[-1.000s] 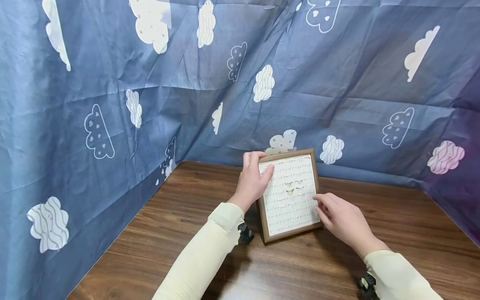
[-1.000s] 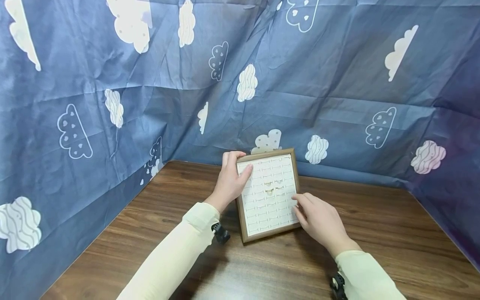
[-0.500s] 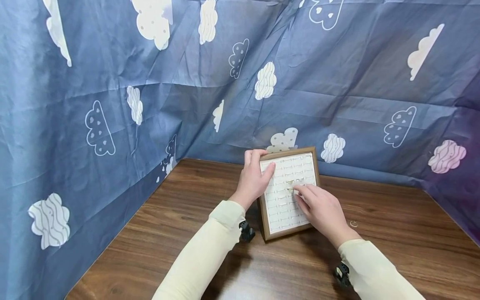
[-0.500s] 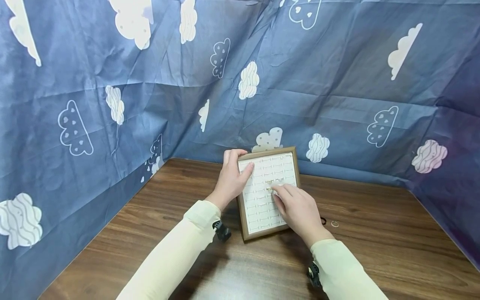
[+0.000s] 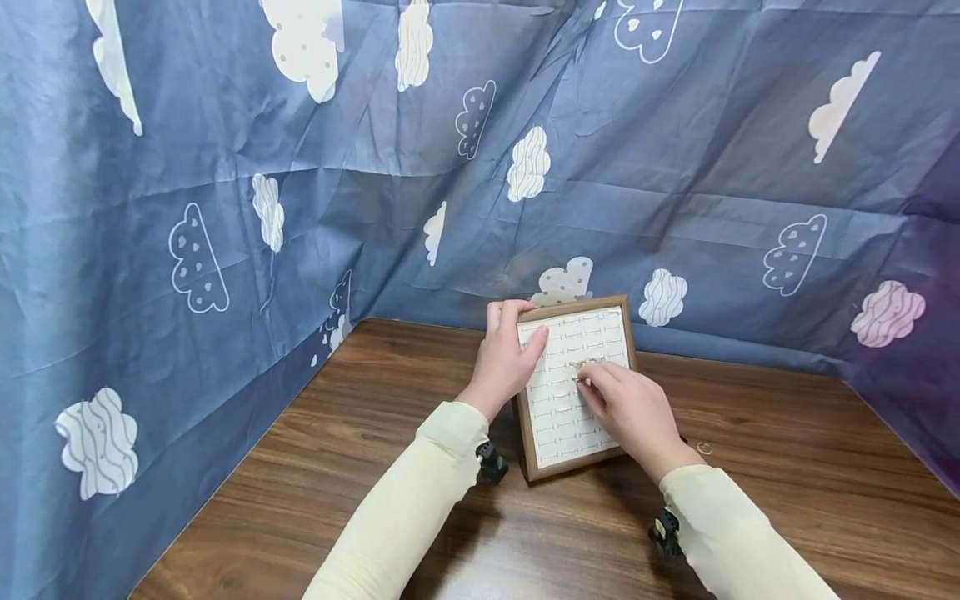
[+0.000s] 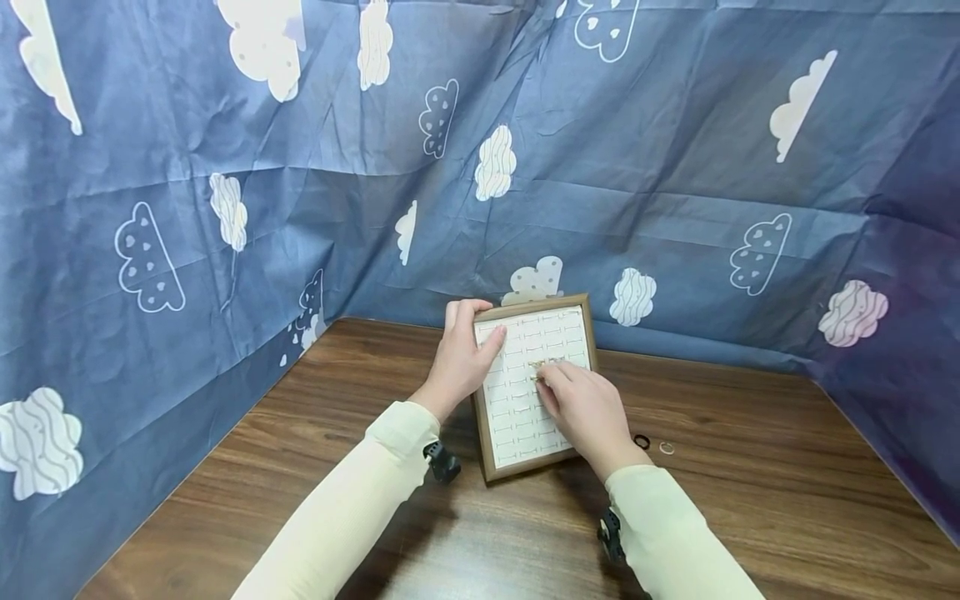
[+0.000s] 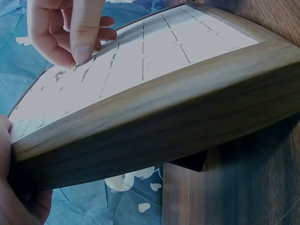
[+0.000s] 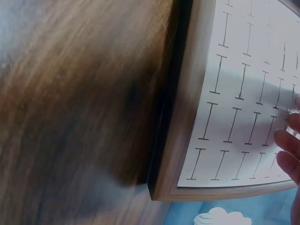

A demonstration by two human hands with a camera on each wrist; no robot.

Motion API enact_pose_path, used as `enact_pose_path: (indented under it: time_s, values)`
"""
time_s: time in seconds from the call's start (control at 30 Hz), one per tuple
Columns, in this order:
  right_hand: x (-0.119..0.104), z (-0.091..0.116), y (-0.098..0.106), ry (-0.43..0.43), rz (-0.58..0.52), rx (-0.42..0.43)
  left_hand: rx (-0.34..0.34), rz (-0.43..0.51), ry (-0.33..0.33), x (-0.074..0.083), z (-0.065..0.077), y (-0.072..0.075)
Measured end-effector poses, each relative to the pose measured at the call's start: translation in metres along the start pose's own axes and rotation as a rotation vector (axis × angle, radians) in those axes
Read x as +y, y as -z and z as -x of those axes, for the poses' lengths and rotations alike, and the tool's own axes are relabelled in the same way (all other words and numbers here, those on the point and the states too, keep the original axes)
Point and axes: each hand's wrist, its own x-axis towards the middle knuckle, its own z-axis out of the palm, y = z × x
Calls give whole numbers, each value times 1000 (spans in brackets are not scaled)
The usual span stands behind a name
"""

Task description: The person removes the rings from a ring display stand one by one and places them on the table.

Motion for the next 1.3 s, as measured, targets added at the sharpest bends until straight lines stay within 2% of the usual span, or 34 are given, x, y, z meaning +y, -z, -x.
enact_pose_path:
  time_s: [0.33,0.63,0.77,1.0,1.3]
  values:
    - [1,-4,1,46,47,-72,1,4,11,2,1,0]
    - [3,0,1,-56,-20,-118,-5,7,9,1,2,1]
    - [4,2,0,-31,-39,-75,-3,11,7,0,1,1]
    - [6,9,-3,82,-17,28,-3,12,7,-1,1,1]
    - [7,11,-3,64,-30,61,-4,8,3,0,1,0]
